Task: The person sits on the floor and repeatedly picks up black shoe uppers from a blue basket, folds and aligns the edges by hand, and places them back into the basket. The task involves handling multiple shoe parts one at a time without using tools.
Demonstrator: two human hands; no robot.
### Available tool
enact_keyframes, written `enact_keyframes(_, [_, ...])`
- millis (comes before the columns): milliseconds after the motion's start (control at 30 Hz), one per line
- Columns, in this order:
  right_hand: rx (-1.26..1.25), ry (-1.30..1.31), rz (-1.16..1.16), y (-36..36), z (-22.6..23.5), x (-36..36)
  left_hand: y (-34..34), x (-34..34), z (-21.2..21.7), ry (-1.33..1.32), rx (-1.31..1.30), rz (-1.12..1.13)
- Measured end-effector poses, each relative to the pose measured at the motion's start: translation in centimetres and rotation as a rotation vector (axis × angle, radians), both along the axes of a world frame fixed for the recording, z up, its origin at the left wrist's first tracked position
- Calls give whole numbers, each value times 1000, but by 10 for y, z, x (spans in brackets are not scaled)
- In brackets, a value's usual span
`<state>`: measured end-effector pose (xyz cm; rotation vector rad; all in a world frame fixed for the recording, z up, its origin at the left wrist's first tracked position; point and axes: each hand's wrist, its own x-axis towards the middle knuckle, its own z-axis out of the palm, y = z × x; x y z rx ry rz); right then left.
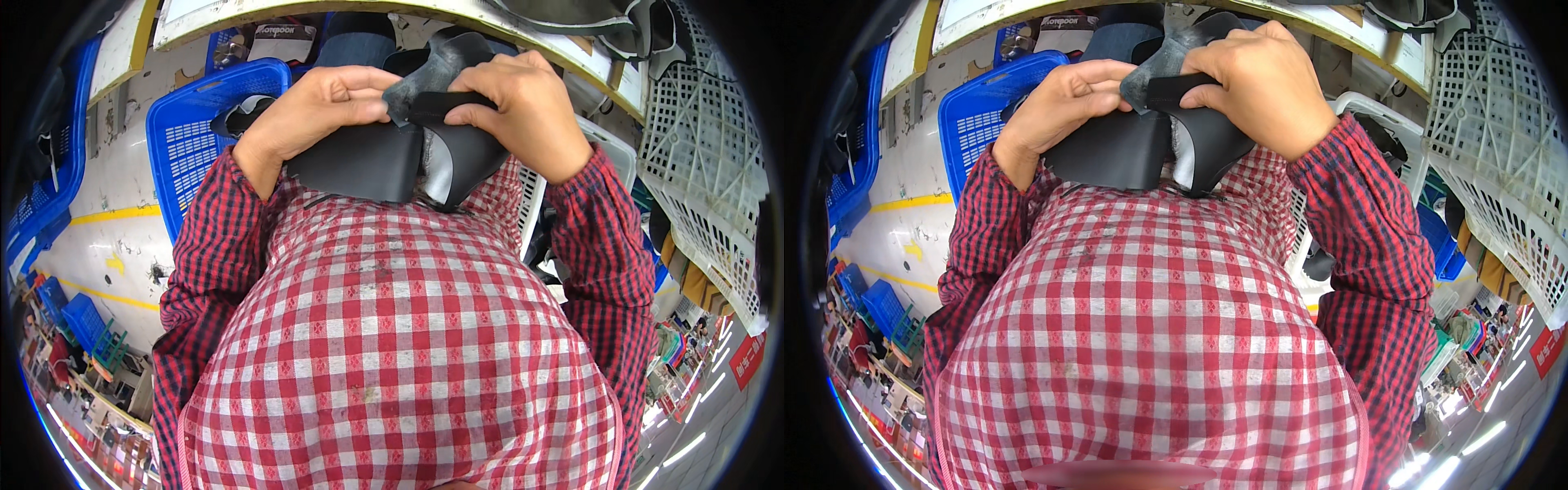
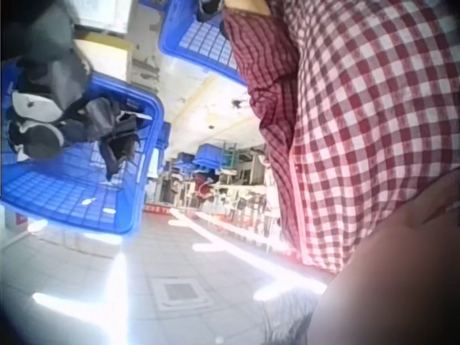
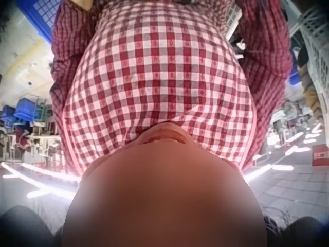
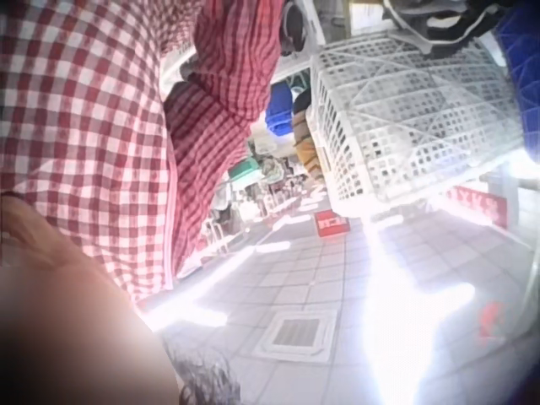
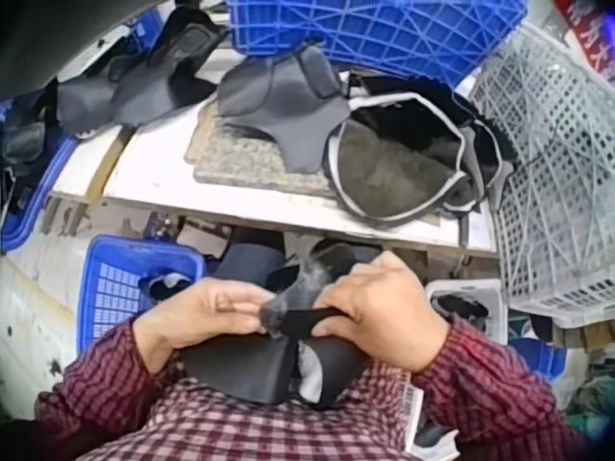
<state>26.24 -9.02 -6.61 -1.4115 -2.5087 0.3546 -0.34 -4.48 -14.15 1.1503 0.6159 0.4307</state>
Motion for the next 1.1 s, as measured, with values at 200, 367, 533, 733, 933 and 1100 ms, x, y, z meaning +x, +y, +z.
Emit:
enact_keyframes(200, [96, -89, 47, -10, -9, -13, 17, 58, -2, 467, 700, 3])
enact_keyframes(367, [-10, 1, -66, 1, -23, 7, 8, 35, 5, 251, -15, 55])
enact_keyframes(533, [-55, 138, -70, 2, -29, 8, -16, 19, 5, 188, 92, 185])
enact_keyframes(733, [149, 30, -128, -9, -9, -7, -20, 23, 6, 218, 124, 250])
enact_keyframes(933, [92, 77, -215, -21, -2, -8, -27, 29, 5, 246, 88, 281])
enact_keyframes(1100, [-76, 197, -201, -13, -2, -5, -34, 29, 5, 93, -48, 364])
